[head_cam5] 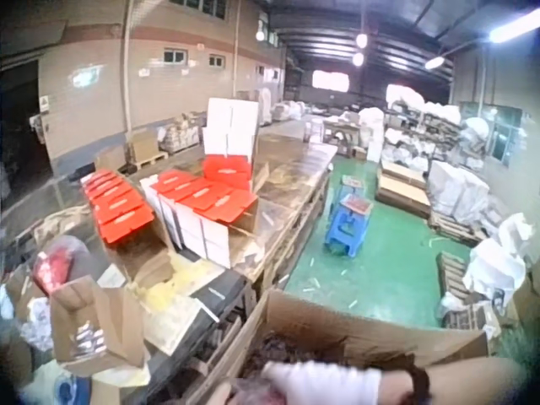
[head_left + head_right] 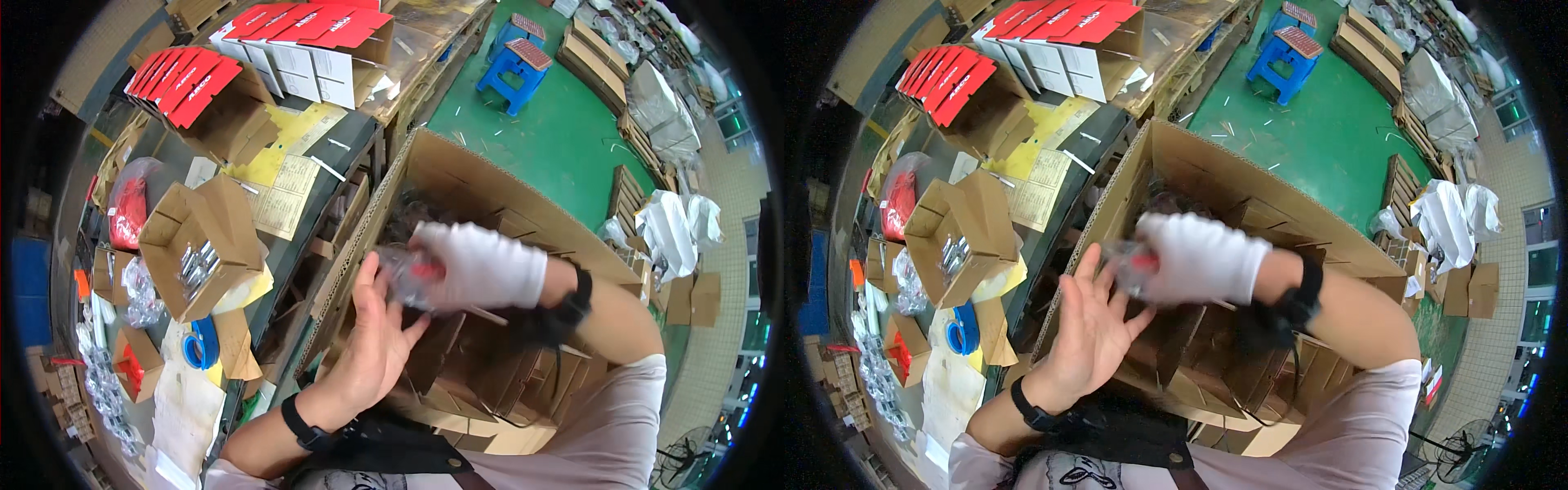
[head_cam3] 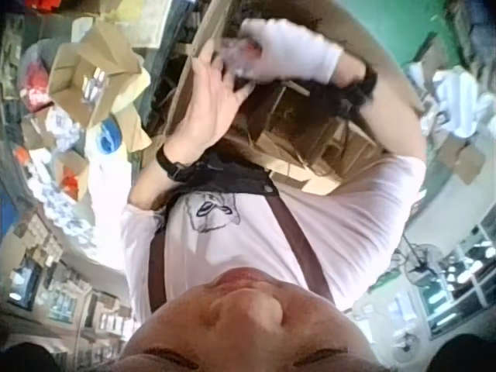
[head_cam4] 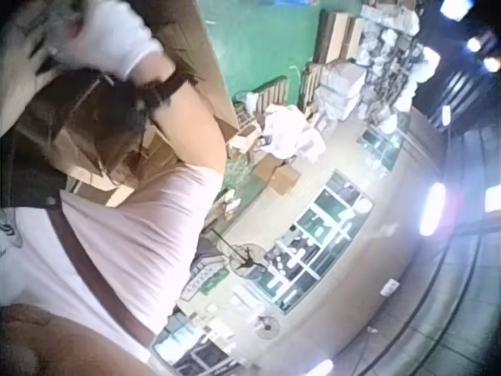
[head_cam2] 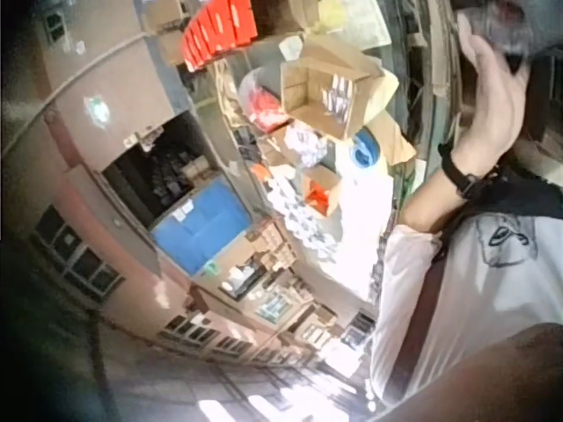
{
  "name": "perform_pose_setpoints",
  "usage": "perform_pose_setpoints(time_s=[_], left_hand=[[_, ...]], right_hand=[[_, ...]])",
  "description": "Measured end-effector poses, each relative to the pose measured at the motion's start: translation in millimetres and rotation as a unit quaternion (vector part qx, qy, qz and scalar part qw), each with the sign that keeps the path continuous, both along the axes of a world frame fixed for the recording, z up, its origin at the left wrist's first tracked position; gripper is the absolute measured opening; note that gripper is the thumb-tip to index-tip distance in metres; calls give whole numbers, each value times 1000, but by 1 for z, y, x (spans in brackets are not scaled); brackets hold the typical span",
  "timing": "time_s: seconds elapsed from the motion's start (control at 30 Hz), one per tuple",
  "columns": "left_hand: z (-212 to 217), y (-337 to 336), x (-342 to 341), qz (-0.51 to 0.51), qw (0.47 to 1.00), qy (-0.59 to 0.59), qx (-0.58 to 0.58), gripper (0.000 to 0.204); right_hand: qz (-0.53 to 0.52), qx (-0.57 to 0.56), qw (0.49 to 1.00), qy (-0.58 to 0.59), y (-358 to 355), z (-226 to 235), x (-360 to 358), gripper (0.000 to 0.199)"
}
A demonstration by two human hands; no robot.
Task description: The person packs small plastic-wrapped items into a large cardboard box with dividers. They place the items into the compartments and then arrange red and white boxes labeled 'ARGO' on top of the packed items.
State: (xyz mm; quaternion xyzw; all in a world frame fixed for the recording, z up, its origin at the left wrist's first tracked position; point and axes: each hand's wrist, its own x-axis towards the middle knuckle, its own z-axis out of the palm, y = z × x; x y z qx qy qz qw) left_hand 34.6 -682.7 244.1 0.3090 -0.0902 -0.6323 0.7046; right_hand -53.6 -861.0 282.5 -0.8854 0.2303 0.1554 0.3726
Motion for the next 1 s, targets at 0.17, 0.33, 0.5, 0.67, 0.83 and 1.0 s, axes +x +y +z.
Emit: perform_pose_setpoints(time_s=[0.17, 0.33, 0.5, 0.67, 0.83, 1.0], left_hand=[[-14, 36, 21, -262, 832, -486, 61, 42], [-60, 97, 29, -346, 497, -795, 26, 45], [-80, 117, 20, -308, 446, -840, 9, 44], [-81, 116, 17, -270, 477, -837, 4, 42], [-82, 122, 21, -259, 500, -827, 14, 40], [-84, 119, 20, -247, 516, -820, 5, 41]], right_hand=[[145, -125, 967, 167, -62, -103, 22, 35], [229, -122, 935, 243, -76, -165, 43, 29], [139, -232, 950, 155, -90, -145, 76, 26], [109, -253, 944, 183, -82, -205, 77, 32], [107, -321, 929, 149, -80, -180, 81, 21], [75, -347, 929, 105, -78, -226, 55, 22]])
